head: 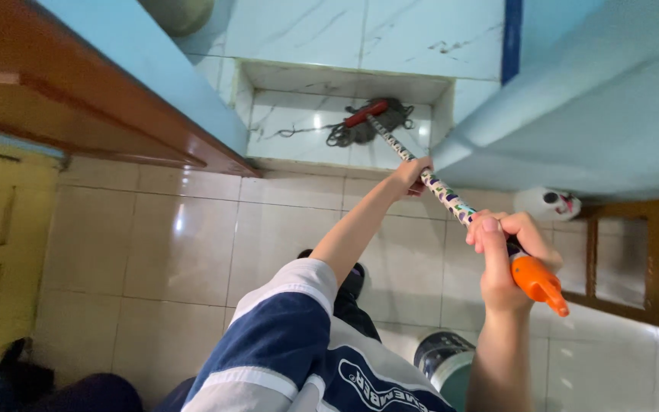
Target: The person mops the floor, moves two chairs aside to mop the newly cleared area, and then carries a bucket of water to a different spot to dip the mop.
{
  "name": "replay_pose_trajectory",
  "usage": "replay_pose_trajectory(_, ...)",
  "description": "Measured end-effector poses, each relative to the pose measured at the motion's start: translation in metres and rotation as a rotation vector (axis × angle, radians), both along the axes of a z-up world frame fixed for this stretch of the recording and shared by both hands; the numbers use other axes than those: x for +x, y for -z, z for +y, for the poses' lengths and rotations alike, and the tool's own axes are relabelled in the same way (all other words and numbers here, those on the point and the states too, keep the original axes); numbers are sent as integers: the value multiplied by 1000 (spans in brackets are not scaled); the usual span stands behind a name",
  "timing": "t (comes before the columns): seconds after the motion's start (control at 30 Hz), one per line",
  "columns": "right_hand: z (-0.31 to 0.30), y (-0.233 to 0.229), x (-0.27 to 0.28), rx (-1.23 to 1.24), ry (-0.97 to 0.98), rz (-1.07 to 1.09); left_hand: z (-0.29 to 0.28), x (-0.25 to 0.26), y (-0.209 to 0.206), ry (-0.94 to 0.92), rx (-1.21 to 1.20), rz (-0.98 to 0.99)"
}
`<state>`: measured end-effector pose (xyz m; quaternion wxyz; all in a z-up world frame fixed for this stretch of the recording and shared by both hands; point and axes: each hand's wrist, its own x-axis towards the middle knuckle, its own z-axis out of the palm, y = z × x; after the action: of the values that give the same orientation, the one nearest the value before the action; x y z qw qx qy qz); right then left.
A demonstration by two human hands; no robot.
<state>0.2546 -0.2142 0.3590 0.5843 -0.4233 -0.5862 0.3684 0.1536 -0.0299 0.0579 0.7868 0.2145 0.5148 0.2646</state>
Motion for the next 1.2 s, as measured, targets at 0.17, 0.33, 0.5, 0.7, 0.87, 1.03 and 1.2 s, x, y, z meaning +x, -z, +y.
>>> replay_pose_trajectory(0.17, -16, -19, 31, 6, 110, -102, -15, 74, 2, 42, 6, -128)
replay_pose_trajectory(0.33, -12, -39, 66, 93, 104, 4, -39, 106, -33, -24, -11, -142)
replay_pose_trajectory(0.5, -9, -50, 85, 0, 71, 131, -56, 113, -52, -221, -11, -265)
replay_pose_trajectory(0.7, -16, -24, 112, -83, -1, 188, -74, 94, -40, -292, 99, -348)
replay_pose_trajectory(0.87, -20, -3, 79, -82, -19, 237, -80, 47, -15, -337, 98, -227)
replay_pose_trajectory(1.03, -31, 41, 24, -88, -60, 334, -90, -33, 11, -382, 95, -110)
replay_pose_trajectory(1.2, -52, 81, -54, -78, -37, 416, -94, -123, 44, -237, 132, 82)
